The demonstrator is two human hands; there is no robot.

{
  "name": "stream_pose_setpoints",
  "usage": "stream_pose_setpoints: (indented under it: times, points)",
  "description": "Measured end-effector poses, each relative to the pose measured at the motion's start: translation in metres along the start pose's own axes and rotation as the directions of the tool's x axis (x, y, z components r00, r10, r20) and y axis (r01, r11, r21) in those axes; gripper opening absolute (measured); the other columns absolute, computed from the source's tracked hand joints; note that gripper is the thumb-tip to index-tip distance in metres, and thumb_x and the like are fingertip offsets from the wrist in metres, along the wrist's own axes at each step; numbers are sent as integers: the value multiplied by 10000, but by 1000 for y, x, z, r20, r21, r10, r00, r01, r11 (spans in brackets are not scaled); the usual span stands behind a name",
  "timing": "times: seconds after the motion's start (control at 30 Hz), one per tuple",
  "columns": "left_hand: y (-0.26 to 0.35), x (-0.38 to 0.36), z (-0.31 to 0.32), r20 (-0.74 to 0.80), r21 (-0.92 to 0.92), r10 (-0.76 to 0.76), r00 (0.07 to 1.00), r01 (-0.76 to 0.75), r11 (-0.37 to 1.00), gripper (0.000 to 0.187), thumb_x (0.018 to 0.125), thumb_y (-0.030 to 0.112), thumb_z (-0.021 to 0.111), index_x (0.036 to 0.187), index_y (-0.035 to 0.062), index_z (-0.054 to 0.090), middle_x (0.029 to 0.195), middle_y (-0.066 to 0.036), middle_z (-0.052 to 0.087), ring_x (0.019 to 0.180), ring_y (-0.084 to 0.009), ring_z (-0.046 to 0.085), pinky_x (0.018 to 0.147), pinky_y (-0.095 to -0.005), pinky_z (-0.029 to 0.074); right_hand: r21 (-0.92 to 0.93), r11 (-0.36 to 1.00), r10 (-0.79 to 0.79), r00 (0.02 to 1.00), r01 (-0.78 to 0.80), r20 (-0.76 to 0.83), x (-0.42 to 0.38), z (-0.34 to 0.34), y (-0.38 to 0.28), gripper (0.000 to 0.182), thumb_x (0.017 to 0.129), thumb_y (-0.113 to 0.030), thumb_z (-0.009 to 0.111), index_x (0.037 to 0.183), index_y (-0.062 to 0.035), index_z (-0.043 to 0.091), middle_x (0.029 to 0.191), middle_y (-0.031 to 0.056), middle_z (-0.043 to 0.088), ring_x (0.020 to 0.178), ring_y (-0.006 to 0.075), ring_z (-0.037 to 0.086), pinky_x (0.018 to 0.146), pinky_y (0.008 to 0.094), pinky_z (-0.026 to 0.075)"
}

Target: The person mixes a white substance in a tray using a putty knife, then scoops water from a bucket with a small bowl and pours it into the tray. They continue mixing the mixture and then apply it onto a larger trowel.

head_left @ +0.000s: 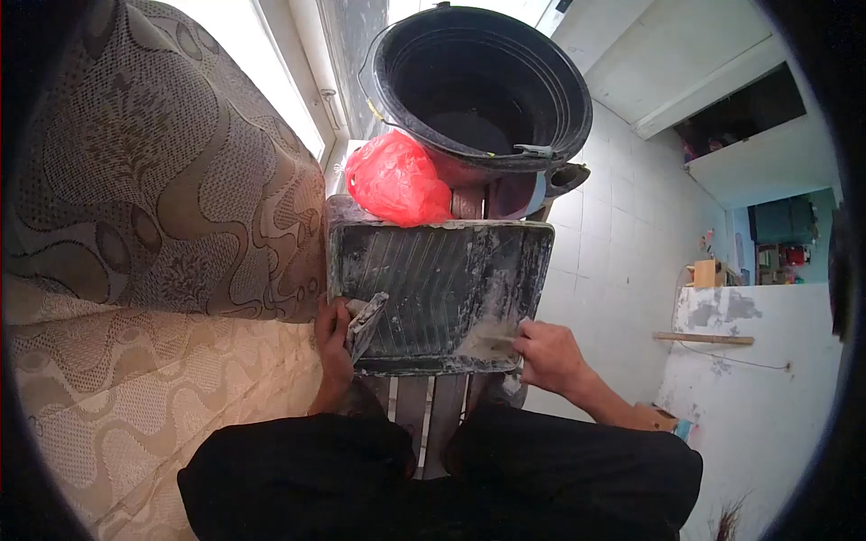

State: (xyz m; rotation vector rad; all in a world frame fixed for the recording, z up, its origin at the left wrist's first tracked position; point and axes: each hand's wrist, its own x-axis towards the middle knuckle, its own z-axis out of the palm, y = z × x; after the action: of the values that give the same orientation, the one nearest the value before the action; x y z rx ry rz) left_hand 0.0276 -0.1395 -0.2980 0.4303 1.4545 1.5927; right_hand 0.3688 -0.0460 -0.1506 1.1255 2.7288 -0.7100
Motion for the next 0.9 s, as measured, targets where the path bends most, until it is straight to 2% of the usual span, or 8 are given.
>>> stream_pose_setpoints:
  times: [0.1, 0.17, 0.37, 0.5, 0.6, 0.7, 0.77, 0.9]
  points:
    - [-2, 5, -8, 117, 84, 36, 992, -46, 995, 311, 1059, 249, 520, 1001, -35, 632, 959, -66, 575, 1023, -172, 496, 1211, -423, 163, 27, 996, -81, 997, 81, 3, 11, 9, 6, 157, 619, -44, 702, 765, -15, 652, 870, 136, 576, 831, 328, 646, 729, 438, 558]
    - [-4, 8, -10, 169, 118, 26, 985, -46, 992, 295, 1058, 243, 525, 1008, -33, 619, 957, -58, 554, 987, -172, 493, 1144, -382, 245, -3, 997, -71, 996, 72, 53, 14, 6, 9, 162, 622, -50, 706, 773, -16, 659, 872, 133, 581, 841, 332, 652, 732, 445, 559]
    - [21, -4, 13, 84, 12, 19, 996, -20, 1000, 293, 1060, 243, 520, 977, -22, 611, 926, -51, 531, 927, -176, 503, 986, -308, 329, 49, 998, -52, 990, 46, 133, 41, -8, 7, 173, 632, -77, 723, 792, -29, 678, 863, 129, 612, 839, 347, 669, 736, 466, 564]
    - [23, 0, 14, 129, 91, 97, 987, -109, 990, 296, 1061, 243, 520, 1001, -27, 625, 933, -52, 550, 929, -168, 511, 967, -298, 346, 18, 990, -138, 959, 138, 249, 46, -2, 10, 169, 639, -94, 731, 787, -37, 671, 878, 136, 640, 826, 353, 677, 721, 476, 552]
    - [22, -3, 12, 112, 4, 46, 993, -47, 999, 304, 1061, 245, 523, 1023, -37, 631, 935, -61, 569, 933, -169, 507, 957, -301, 353, 38, 992, -128, 973, 123, 192, 54, -17, 4, 185, 638, -90, 741, 801, -40, 669, 887, 139, 644, 838, 356, 677, 717, 478, 546]
    - [10, 3, 1, 154, 49, 81, 985, -89, 995, 308, 1061, 247, 523, 1030, -40, 631, 939, -66, 584, 936, -172, 507, 963, -304, 354, 85, 975, -220, 957, 207, 190, 54, 2, 10, 186, 645, -87, 745, 810, -45, 670, 872, 138, 635, 843, 360, 676, 725, 477, 548]
    - [10, 7, 1, 221, 109, 180, 959, -208, 972, 311, 1062, 250, 520, 1029, -39, 631, 932, -67, 578, 927, -174, 505, 950, -301, 360, 31, 979, -202, 961, 199, 191, 50, -3, 13, 186, 647, -89, 746, 813, -46, 674, 870, 139, 635, 848, 362, 675, 730, 477, 549]
    - [21, -4, 11, 135, 74, 94, 986, -105, 992, 320, 1063, 259, 520, 1033, -41, 627, 905, -57, 564, 914, -174, 502, 1025, -340, 337, 1, 992, -123, 973, 125, 197, 55, -17, 7, 191, 646, -118, 754, 810, -46, 687, 863, 143, 636, 839, 376, 673, 735, 475, 555]
